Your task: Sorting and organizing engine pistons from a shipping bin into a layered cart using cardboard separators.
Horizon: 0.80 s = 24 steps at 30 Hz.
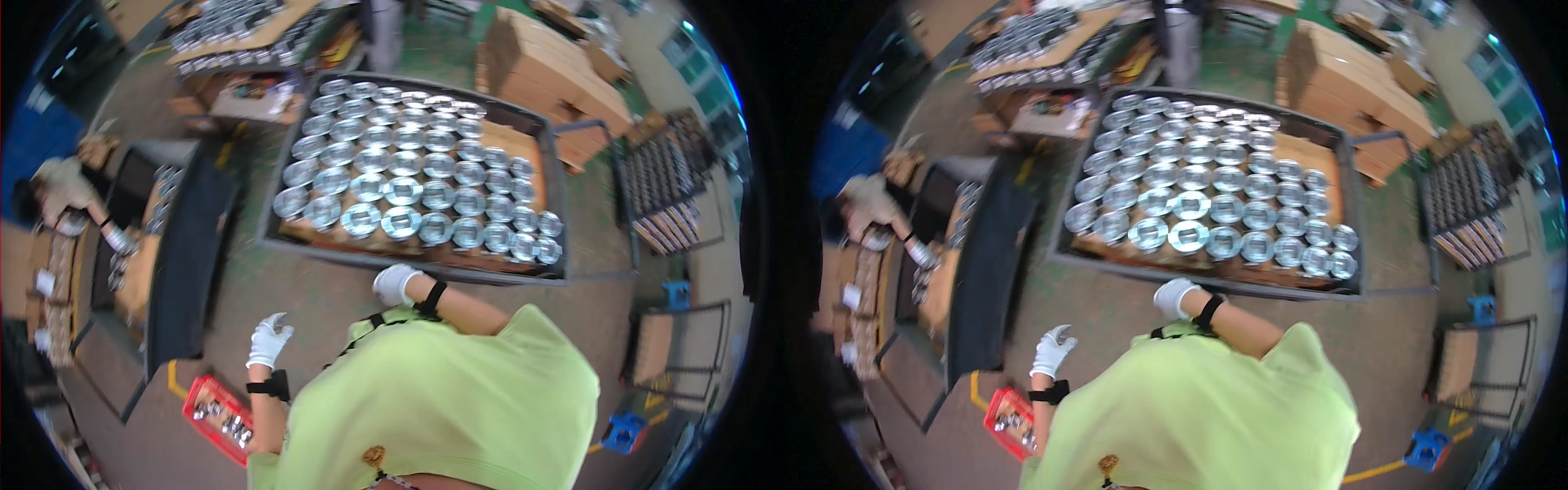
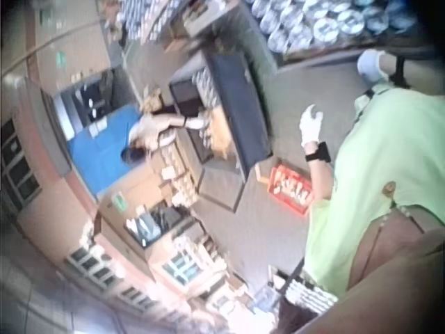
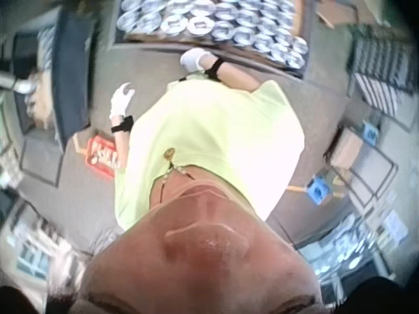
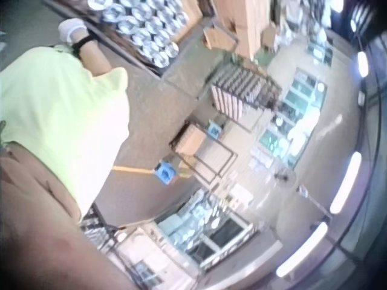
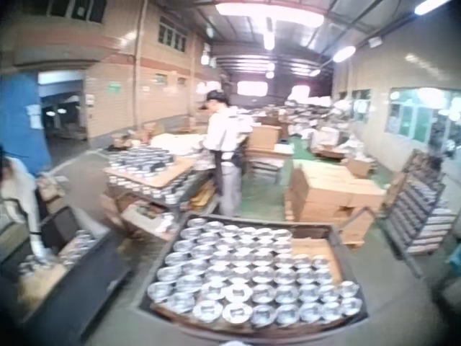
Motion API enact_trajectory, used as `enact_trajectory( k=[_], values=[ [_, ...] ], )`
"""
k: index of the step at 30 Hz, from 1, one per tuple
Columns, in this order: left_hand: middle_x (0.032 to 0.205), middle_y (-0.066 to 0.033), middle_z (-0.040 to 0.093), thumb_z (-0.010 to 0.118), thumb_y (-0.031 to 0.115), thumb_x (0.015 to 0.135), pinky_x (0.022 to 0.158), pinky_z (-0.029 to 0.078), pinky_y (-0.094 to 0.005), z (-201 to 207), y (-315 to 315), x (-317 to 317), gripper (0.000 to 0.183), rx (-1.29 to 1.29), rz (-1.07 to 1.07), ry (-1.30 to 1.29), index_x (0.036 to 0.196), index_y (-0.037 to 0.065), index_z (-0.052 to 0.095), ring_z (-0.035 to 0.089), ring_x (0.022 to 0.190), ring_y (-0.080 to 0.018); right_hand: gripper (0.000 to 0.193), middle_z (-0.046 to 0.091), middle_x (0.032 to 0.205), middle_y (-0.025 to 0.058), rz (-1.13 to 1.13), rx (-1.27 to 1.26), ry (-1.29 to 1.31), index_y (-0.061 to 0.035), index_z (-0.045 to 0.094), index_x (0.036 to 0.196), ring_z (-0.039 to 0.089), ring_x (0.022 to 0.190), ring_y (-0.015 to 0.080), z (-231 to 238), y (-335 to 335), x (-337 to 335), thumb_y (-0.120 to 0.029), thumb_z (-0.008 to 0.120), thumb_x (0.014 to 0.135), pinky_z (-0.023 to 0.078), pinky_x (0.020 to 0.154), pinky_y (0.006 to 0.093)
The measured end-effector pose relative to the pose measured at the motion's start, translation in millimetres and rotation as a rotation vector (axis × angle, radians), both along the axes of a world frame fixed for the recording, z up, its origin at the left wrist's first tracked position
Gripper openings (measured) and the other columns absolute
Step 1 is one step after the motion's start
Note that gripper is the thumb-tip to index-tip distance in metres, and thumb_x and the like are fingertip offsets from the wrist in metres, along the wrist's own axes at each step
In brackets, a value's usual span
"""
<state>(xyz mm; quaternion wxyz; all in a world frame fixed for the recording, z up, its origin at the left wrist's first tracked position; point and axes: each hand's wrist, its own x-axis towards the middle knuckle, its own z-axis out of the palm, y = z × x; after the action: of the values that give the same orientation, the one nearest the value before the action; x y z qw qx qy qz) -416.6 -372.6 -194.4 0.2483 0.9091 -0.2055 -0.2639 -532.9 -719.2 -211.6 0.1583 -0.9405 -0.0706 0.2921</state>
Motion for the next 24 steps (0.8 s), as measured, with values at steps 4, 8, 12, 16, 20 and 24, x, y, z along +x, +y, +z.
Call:
enact_trajectory(
  k=[4, 8, 12, 16, 20, 24],
  values=[
    [0.097, -0.0166, 0.070, 0.071, 0.030, 0.076, 0.081, 0.053, -0.0385, -33, 143, -42, 0.044, 0.074, 0.494, -0.128, 0.113, 0.008, 0.066, 0.068, 0.090, -0.0283, 0.020, 0.069, 0.085, 0.0172, 0.223, 0.015, -0.171, -0.0079, 0.072, 0.082, 0.067, 0.080, 0.0362, 14, 65, 85, -0.014, 0.059, 0.068, 0.054, 0.067, 0.0449],
    [0.099, -0.0185, 0.069, 0.074, 0.035, 0.073, 0.084, 0.052, -0.0420, -43, 198, -109, 0.044, 0.175, 0.768, -0.103, 0.104, 0.005, 0.068, 0.066, 0.094, -0.0337, 0.022, 0.069, 0.084, 0.0157, 0.512, -0.093, -0.080, -0.0090, 0.072, 0.085, 0.067, 0.080, 0.0361, 17, 135, 142, -0.017, 0.058, 0.069, 0.053, 0.068, 0.0464],
    [0.104, -0.0172, 0.068, 0.071, 0.039, 0.074, 0.088, 0.050, -0.0423, -44, 211, -144, 0.049, 0.119, 0.714, 0.114, 0.110, 0.006, 0.066, 0.064, 0.099, -0.0338, 0.025, 0.069, 0.087, 0.0151, 0.580, 0.068, 0.065, -0.0119, 0.072, 0.090, 0.066, 0.082, 0.0358, 20, 201, 191, -0.020, 0.056, 0.073, 0.052, 0.072, 0.0471],
    [0.112, -0.0196, 0.065, 0.069, 0.037, 0.078, 0.089, 0.049, -0.0421, -99, 242, -150, 0.049, 0.058, 0.671, 0.292, 0.114, 0.004, 0.064, 0.062, 0.102, -0.0351, 0.024, 0.069, 0.091, 0.0168, 0.590, 0.054, 0.065, -0.0076, 0.070, 0.093, 0.066, 0.085, 0.0372, -25, 253, 250, -0.019, 0.059, 0.075, 0.051, 0.073, 0.0469],
    [0.105, -0.0198, 0.067, 0.059, 0.031, 0.086, 0.087, 0.051, -0.0417, -144, 270, -119, 0.033, -0.327, 1.224, 0.458, 0.105, 0.006, 0.069, 0.063, 0.101, -0.0376, 0.022, 0.069, 0.091, 0.0190, 0.721, 0.008, 0.010, -0.0042, 0.072, 0.088, 0.067, 0.083, 0.0378, -11, 282, 342, -0.017, 0.063, 0.073, 0.053, 0.074, 0.0453],
    [0.104, -0.0186, 0.068, 0.056, 0.031, 0.087, 0.085, 0.052, -0.0411, -164, 285, -124, 0.031, 0.213, 0.729, 0.343, 0.099, 0.007, 0.071, 0.064, 0.100, -0.0363, 0.017, 0.069, 0.080, 0.0171, 0.895, -0.093, -0.121, -0.0059, 0.073, 0.078, 0.068, 0.074, 0.0349, 43, 336, 415, -0.012, 0.060, 0.068, 0.054, 0.064, 0.0437]
  ],
)
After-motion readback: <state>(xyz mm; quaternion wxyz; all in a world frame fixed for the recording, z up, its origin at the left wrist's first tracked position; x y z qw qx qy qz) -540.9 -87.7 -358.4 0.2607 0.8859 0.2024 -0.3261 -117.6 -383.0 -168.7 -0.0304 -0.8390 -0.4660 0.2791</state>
